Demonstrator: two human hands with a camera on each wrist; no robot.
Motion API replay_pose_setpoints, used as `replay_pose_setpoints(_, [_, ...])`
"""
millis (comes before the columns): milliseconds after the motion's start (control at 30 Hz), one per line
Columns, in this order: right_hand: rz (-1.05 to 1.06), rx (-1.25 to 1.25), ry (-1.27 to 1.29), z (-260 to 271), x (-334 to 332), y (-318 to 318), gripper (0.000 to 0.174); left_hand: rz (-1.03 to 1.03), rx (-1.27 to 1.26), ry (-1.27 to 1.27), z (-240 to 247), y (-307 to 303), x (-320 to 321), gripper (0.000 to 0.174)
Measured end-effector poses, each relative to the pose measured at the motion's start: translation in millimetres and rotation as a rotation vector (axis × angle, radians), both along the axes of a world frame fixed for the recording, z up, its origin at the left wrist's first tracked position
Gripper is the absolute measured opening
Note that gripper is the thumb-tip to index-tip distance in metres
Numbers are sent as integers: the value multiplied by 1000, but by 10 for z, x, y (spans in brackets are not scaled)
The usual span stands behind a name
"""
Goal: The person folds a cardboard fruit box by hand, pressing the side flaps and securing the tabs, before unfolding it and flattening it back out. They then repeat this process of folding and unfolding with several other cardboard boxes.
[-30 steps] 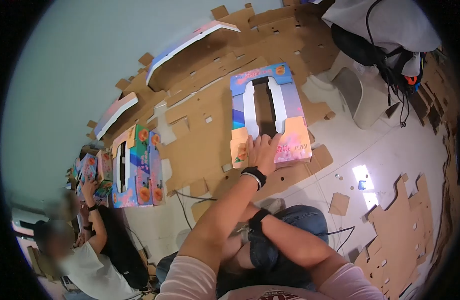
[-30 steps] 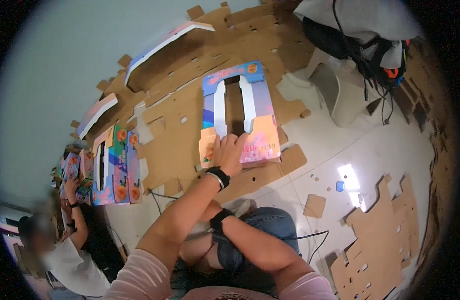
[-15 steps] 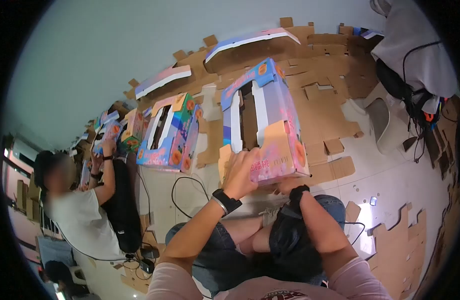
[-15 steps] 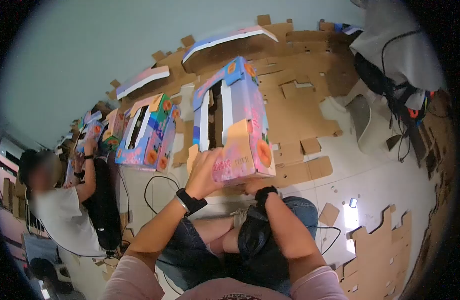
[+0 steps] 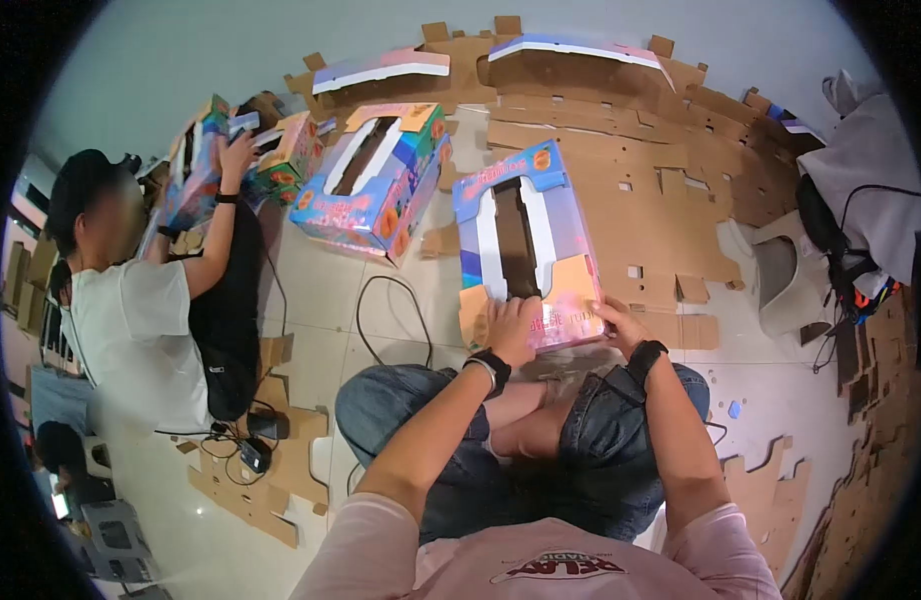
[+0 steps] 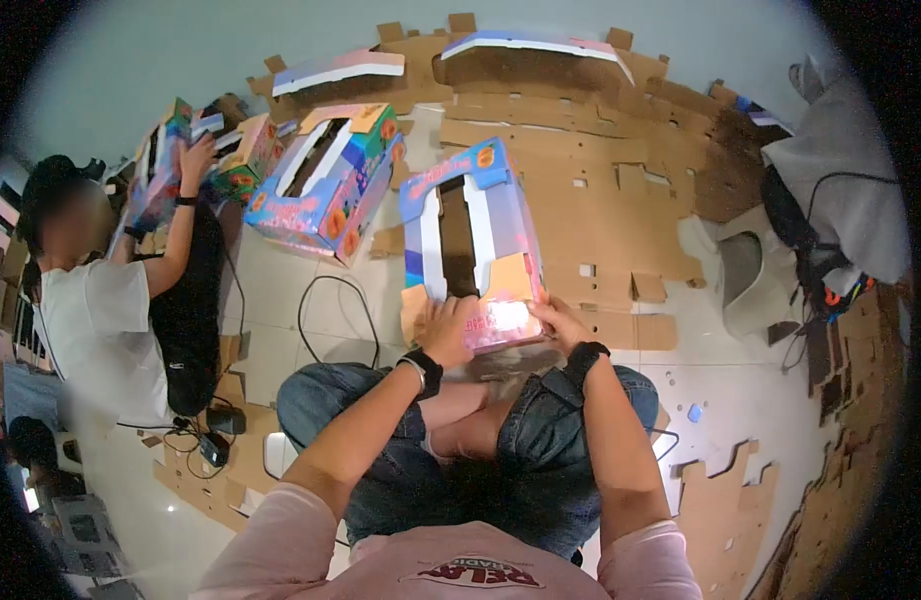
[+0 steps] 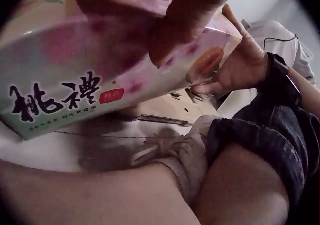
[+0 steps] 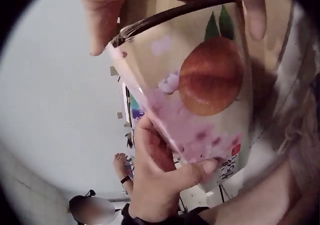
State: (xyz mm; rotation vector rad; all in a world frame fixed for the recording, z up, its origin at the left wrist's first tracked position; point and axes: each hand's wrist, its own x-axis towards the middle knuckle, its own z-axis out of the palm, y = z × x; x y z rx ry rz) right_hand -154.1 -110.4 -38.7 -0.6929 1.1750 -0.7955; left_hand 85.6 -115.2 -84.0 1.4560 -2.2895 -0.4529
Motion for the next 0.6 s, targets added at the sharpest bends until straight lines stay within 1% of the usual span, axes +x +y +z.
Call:
replay_pose_setpoints(67, [29, -6, 97, 315, 139, 91, 73, -87, 112, -62, 97, 1, 9, 88])
replay_pose_setpoints(100, [-14, -13, 77, -33, 81, 20, 69, -90, 110, -63, 53, 23, -2, 90])
replay_pose_setpoints(133, [-26, -9, 92, -59, 39, 23, 69, -103, 113, -48, 43, 33, 5, 90])
replay_pose_setpoints(200, [128, 75, 98, -74, -10, -5, 69, -164, 186, 11, 40, 37, 20, 93])
replay_pose_setpoints(233, [40, 87, 138, -90, 3, 20, 69, -168, 183, 17, 40, 53, -5, 93])
replay_pose_setpoints(267, [37, 87, 142, -84, 14, 43, 69, -137, 193, 77, 54, 71, -19, 92])
replay_pose_setpoints(333, [52, 12, 143, -30, 52, 80, 80, -71, 210, 194, 124, 94, -42, 91])
replay_pose_setpoints(367, [53, 11, 144, -4, 89, 105, 80, -69, 209, 196, 151, 95, -44, 91])
replay_pose_setpoints(433, [-54, 3, 162, 24, 171, 170, 77, -95, 131, 450, 222, 102, -48, 87])
replay_pose_setpoints(467, [-54, 1, 161, 1, 213, 198, 77, -95, 130, 448, 259, 89, -62, 87])
replay_pose_setpoints(533, [-166, -72, 38, -93, 283, 263, 69, -204, -4, 586, 404, 30, -131, 81])
replay_pose_setpoints(567, [-158, -94, 43, -338, 254, 262, 72, -168, -38, 618, 477, 20, -193, 74])
replay_pose_setpoints(600, [-152, -89, 39, -336, 308, 322, 72, -161, -35, 614, 456, -37, -271, 74])
